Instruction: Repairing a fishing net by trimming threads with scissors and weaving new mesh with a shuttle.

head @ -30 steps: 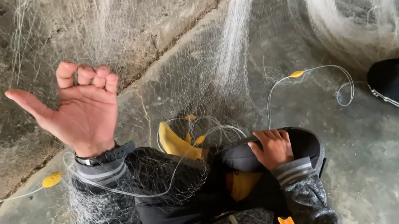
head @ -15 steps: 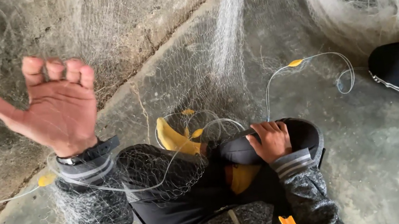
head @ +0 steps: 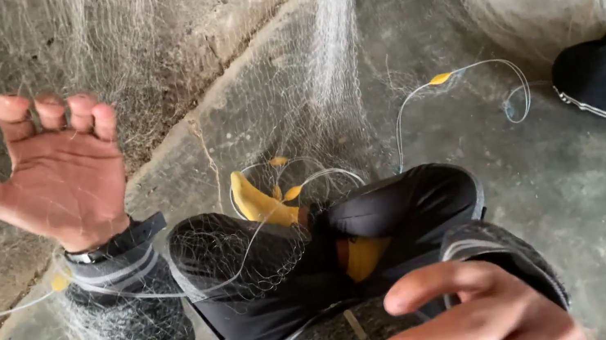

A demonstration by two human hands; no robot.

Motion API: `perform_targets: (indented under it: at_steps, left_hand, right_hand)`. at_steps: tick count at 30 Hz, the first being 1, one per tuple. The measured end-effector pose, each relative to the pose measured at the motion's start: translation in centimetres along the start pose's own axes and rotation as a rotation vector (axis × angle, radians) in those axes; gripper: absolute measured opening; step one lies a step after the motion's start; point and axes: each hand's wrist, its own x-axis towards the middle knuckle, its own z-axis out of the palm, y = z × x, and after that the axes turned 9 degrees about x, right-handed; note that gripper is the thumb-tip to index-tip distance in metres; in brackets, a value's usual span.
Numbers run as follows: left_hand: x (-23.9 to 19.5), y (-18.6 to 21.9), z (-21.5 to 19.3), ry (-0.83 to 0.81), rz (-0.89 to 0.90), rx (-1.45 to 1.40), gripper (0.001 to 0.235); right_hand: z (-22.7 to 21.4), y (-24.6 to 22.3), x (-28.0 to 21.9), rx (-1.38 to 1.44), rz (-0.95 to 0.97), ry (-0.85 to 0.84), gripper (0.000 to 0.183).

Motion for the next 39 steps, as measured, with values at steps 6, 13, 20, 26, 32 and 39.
perform_targets:
  at_steps: [6,13,20,26,32,39]
  left_hand:
    - [-0.7,0.4,-0.9,0.021,-0.031,-0.02,0.055]
    - [0.2,-0.4,3.7,-0.124,-0.022,-0.132,0.054]
    - [0.0,-0.7,5.0,-0.197,-0.036,-0.133,0.058]
    - [0.4,-0.1,3.0,-0.183,0.008,-0.066,0.056]
    - [-0.2,0.9,-1.7,-0.048,0.069,0.087,0.051]
    - [-0.9,2.1,-2.5,0.012,0.037,0.205,0.049]
  right_hand:
    - [0.3,2.0,0.0,-0.02,0.019,-0.108,0.02]
    - [2.1,17.0,0.7,0.556,0.239,0.389,0.011]
    - [4.3,22.9,4.1,1.037,0.339,0.459,0.008]
    - [3.9,21.4,3.0,1.047,0.328,0.263,0.013]
    - [2.1,22.3,-0.1,1.186,0.464,0.443,0.008]
    - [1.2,21.3,0.4,0.936,0.411,0.356,0.013]
